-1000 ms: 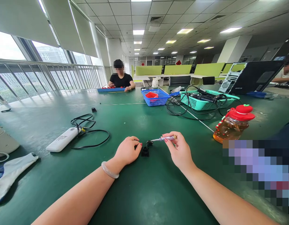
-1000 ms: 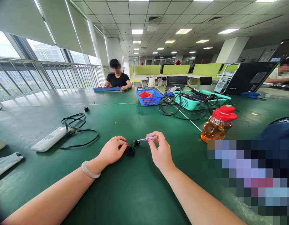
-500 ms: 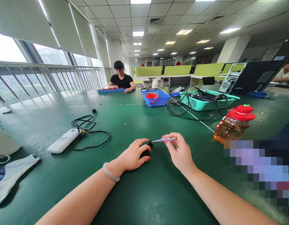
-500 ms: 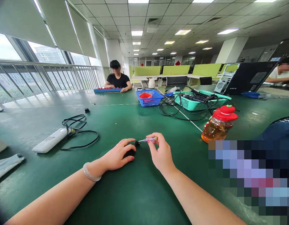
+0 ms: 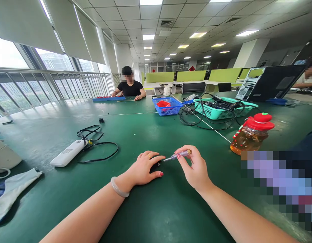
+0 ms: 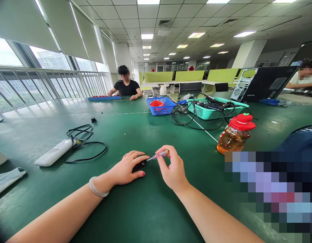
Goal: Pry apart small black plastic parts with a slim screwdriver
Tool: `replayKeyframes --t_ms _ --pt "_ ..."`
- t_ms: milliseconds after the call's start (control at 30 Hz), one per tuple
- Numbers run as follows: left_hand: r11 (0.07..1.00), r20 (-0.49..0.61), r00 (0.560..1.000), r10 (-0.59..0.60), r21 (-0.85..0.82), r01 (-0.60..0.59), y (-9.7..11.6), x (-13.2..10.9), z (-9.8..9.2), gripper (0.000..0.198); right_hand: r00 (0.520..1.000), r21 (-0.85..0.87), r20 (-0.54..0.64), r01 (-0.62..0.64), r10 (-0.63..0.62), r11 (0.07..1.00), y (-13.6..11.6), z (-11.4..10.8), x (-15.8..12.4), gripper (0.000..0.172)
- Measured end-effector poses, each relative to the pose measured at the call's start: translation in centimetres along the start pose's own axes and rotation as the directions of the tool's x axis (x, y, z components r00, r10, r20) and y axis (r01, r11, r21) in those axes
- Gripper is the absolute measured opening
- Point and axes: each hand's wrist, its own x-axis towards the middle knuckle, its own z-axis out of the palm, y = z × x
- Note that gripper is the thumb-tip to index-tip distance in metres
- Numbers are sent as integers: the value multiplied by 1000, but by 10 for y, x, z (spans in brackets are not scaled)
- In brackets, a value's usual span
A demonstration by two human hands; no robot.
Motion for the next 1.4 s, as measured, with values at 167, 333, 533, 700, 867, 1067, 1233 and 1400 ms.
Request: replayKeyframes --t_ms 167,333,533,700,867,1067,1233,1400 --pt "999 43 998 39 29 -40 3 0 0 47 997 -25 -69 18 -20 1000 2 -2 1 16" --pt "997 48 996 79 -8 -79 6 0 -2 30 987 -111 -27 155 -159 982 -3 -3 0 23" --pt "997 5 998 70 -34 -70 7 1 -2 43 965 -131 52 261 -256 956 -11 -3 -2 30" --pt "998 8 998 68 -14 -68 5 2 -1 34 954 -157 124 291 -274 944 -11 -1 -3 34" --pt "996 6 996 85 0 -85 5 2 1 25 939 -182 163 329 -301 927 -11 -1 0 32" --pt "996 3 998 60 64 -60 8 2 5 28 944 -197 160 318 -290 927 -11 0 0 30" --pt "997 28 999 36 67 -37 13 -2 0 26 960 -206 129 273 -251 940 -12 -1 1 29" --pt "999 72 997 18 42 -21 11 -32 -18 24 961 -192 121 269 -249 944 -13 0 1 28"
